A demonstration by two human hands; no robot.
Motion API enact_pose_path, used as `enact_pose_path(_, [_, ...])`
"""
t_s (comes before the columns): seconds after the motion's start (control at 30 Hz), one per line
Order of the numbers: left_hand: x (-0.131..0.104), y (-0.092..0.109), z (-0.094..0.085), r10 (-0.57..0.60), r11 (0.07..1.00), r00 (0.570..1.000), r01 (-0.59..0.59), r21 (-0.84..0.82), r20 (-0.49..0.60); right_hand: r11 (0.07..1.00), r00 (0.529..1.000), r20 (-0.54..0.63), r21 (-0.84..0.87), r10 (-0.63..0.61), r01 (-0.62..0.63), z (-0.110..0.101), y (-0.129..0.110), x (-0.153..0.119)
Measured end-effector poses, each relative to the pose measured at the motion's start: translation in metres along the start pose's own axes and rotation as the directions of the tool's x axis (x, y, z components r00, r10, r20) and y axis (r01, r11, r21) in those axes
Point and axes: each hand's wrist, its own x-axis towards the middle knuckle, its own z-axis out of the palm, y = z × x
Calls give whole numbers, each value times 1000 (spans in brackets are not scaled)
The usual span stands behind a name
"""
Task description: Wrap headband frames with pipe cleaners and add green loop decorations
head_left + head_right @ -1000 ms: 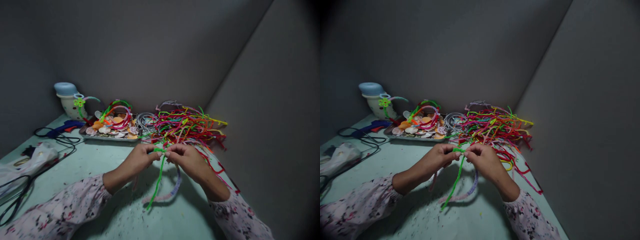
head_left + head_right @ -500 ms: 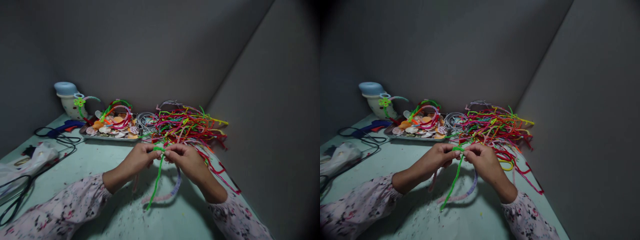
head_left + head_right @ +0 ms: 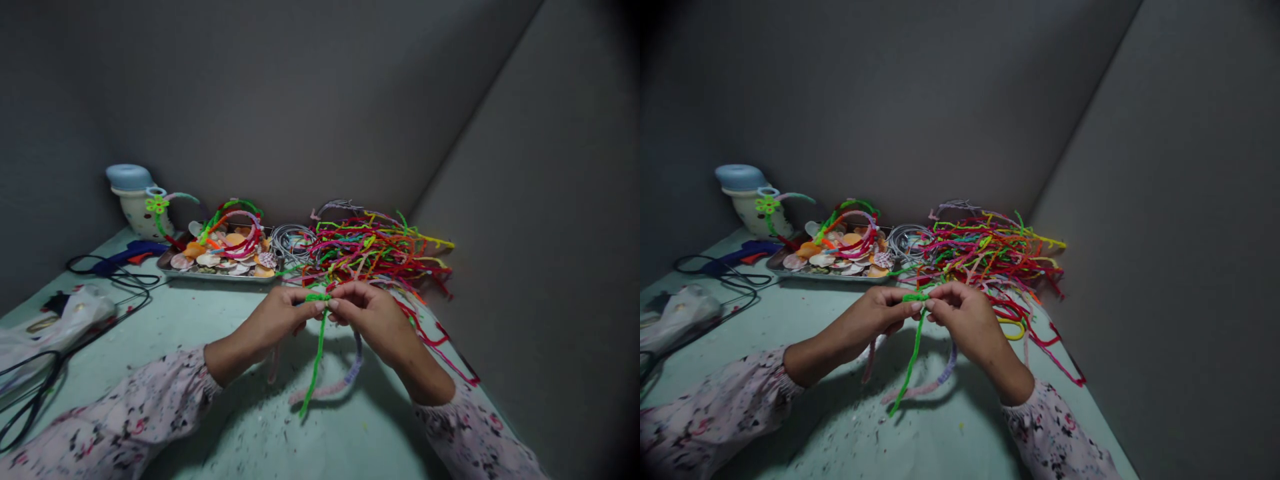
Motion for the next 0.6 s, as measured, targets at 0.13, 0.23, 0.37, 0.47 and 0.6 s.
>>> enact_pose_path(0.13, [0, -2, 0, 12, 1000, 999, -11, 21, -39, 1000, 1000, 6, -19, -17, 17, 1, 1, 0])
enact_pose_path(0.23, [0, -3, 1, 25, 1000, 999, -25, -11, -34, 998, 999, 36, -45, -31, 33, 0, 2, 0])
enact_pose_path(0.37, [0, -5, 1, 38, 999, 999, -38, -37, 4, 1000, 998, 70, 1, 7, -7, -2, 0, 1])
enact_pose_path(0.47, [0, -4, 0, 33, 999, 999, -32, -23, 37, 1000, 994, 105, 11, 16, -17, -3, -2, 1])
enact_pose_path(0.6, [0, 1, -1, 23, 999, 999, -24, 29, 29, 987, 995, 70, -142, -66, 76, -6, -4, 0])
